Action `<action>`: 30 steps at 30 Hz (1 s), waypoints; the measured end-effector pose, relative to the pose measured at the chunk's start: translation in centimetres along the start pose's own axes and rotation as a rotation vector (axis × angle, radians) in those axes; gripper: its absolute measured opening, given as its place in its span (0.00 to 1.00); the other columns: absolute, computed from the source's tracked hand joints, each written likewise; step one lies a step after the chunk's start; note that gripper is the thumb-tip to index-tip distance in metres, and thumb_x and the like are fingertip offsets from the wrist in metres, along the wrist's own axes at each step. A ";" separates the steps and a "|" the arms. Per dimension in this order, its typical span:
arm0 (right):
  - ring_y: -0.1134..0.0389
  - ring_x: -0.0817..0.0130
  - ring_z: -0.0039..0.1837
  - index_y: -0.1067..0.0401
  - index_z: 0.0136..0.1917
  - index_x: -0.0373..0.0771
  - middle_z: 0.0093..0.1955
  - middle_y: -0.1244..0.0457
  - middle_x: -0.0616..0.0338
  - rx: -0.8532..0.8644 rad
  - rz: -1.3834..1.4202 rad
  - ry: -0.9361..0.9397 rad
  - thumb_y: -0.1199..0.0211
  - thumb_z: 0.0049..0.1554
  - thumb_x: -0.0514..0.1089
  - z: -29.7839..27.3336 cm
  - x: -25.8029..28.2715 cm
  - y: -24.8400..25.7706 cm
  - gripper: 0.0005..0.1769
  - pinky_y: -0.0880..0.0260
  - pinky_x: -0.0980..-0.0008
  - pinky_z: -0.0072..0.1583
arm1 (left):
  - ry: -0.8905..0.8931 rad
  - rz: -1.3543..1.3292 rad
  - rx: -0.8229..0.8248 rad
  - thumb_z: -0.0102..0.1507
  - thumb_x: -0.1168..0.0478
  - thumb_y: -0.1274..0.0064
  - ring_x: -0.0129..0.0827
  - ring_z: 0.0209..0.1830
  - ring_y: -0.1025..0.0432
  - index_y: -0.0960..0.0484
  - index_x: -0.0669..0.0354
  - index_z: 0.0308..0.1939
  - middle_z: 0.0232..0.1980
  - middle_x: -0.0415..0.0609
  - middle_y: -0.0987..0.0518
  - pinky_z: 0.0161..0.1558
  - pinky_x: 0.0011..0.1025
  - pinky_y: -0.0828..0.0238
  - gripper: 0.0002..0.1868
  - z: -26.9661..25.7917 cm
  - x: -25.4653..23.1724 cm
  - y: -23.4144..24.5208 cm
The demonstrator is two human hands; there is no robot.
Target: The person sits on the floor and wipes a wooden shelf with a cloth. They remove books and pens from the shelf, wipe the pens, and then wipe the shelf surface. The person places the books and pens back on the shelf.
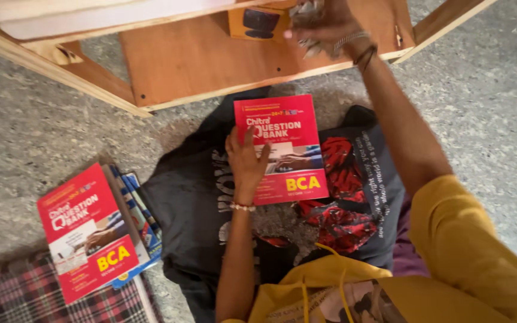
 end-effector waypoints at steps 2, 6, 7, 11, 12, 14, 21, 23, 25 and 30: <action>0.28 0.71 0.47 0.28 0.62 0.35 0.48 0.32 0.57 0.419 0.111 -0.320 0.27 0.50 0.66 1.7 -4.0 -3.2 0.40 0.23 0.67 0.47 | 0.004 -0.018 -0.002 0.61 0.47 0.38 0.74 0.71 0.44 0.28 0.56 0.68 0.73 0.72 0.39 0.68 0.60 0.42 0.34 0.0 0.2 0.1; 0.33 0.76 0.47 0.26 0.56 0.40 0.44 0.36 0.65 0.652 0.091 -0.174 0.33 0.60 0.72 5.2 -7.8 -6.5 0.33 0.28 0.72 0.47 | 0.046 -0.057 0.054 0.62 0.46 0.39 0.76 0.72 0.47 0.28 0.56 0.68 0.73 0.73 0.39 0.67 0.61 0.43 0.34 0.0 0.3 -0.2; 0.34 0.75 0.45 0.26 0.53 0.37 0.43 0.37 0.63 0.697 0.217 -0.137 0.33 0.62 0.72 5.4 -8.2 -7.2 0.33 0.29 0.74 0.47 | 0.059 -0.063 0.069 0.62 0.46 0.39 0.76 0.72 0.47 0.28 0.56 0.68 0.74 0.72 0.39 0.67 0.61 0.43 0.34 0.0 0.4 -0.4; 0.34 0.70 0.44 0.24 0.47 0.42 0.40 0.34 0.57 0.420 0.065 -0.126 0.34 0.61 0.69 5.7 -9.4 -9.6 0.27 0.33 0.69 0.46 | 0.024 -0.019 0.042 0.62 0.45 0.40 0.75 0.72 0.46 0.28 0.56 0.68 0.73 0.71 0.38 0.68 0.61 0.45 0.34 0.0 0.5 -1.0; 0.30 0.71 0.42 0.23 0.50 0.48 0.39 0.32 0.63 0.296 0.137 -0.201 0.33 0.57 0.68 5.6 -9.6 -10.3 0.23 0.30 0.70 0.45 | 0.009 -0.003 0.041 0.62 0.45 0.40 0.74 0.72 0.46 0.27 0.56 0.68 0.73 0.71 0.38 0.69 0.60 0.46 0.34 0.0 0.5 -1.2; 0.28 0.69 0.61 0.32 0.65 0.45 0.59 0.31 0.57 0.311 1.170 0.091 0.21 0.56 0.57 6.1 -6.5 -12.7 0.32 0.25 0.68 0.62 | -0.060 0.019 0.024 0.63 0.44 0.41 0.70 0.73 0.45 0.28 0.58 0.68 0.73 0.71 0.37 0.72 0.60 0.48 0.34 0.2 0.4 -1.2; 0.25 0.55 0.59 0.56 0.83 0.46 0.83 0.49 0.40 -0.457 0.118 -0.114 0.20 0.39 0.59 -8.4 -4.1 -6.4 0.69 0.21 0.61 0.61 | -0.115 -0.082 0.061 0.64 0.49 0.42 0.64 0.73 0.44 0.24 0.59 0.66 0.72 0.72 0.35 0.75 0.57 0.53 0.30 -0.1 0.0 0.2; 0.33 0.50 0.72 0.56 0.84 0.48 0.82 0.49 0.43 -0.535 0.090 0.018 0.16 0.42 0.59 -12.9 -2.4 -2.0 0.69 0.20 0.59 0.66 | -0.149 -0.057 0.057 0.66 0.48 0.42 0.66 0.74 0.45 0.24 0.60 0.67 0.73 0.73 0.36 0.74 0.57 0.52 0.30 -0.3 0.0 0.0; 0.38 0.50 0.79 0.52 0.83 0.49 0.81 0.49 0.45 -0.575 0.035 0.030 0.13 0.44 0.58 -18.2 -1.6 2.0 0.66 0.22 0.56 0.71 | -0.170 -0.029 0.074 0.66 0.47 0.41 0.66 0.74 0.44 0.25 0.60 0.68 0.73 0.73 0.36 0.74 0.57 0.52 0.31 -0.4 0.4 -0.4; 0.39 0.55 0.79 0.50 0.84 0.41 0.80 0.49 0.49 -0.759 0.058 -0.080 0.16 0.47 0.55 -30.2 -4.4 10.2 0.64 0.23 0.60 0.71 | -0.219 -0.018 0.128 0.66 0.45 0.41 0.65 0.75 0.43 0.26 0.59 0.69 0.72 0.72 0.35 0.73 0.57 0.51 0.33 -0.3 1.5 -2.0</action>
Point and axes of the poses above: each hand's wrist, its own z-axis towards the middle knuckle, its own y-axis out of the back of the hand, x = y × z, the point moved 6 cm from there along z, towards the middle knuckle
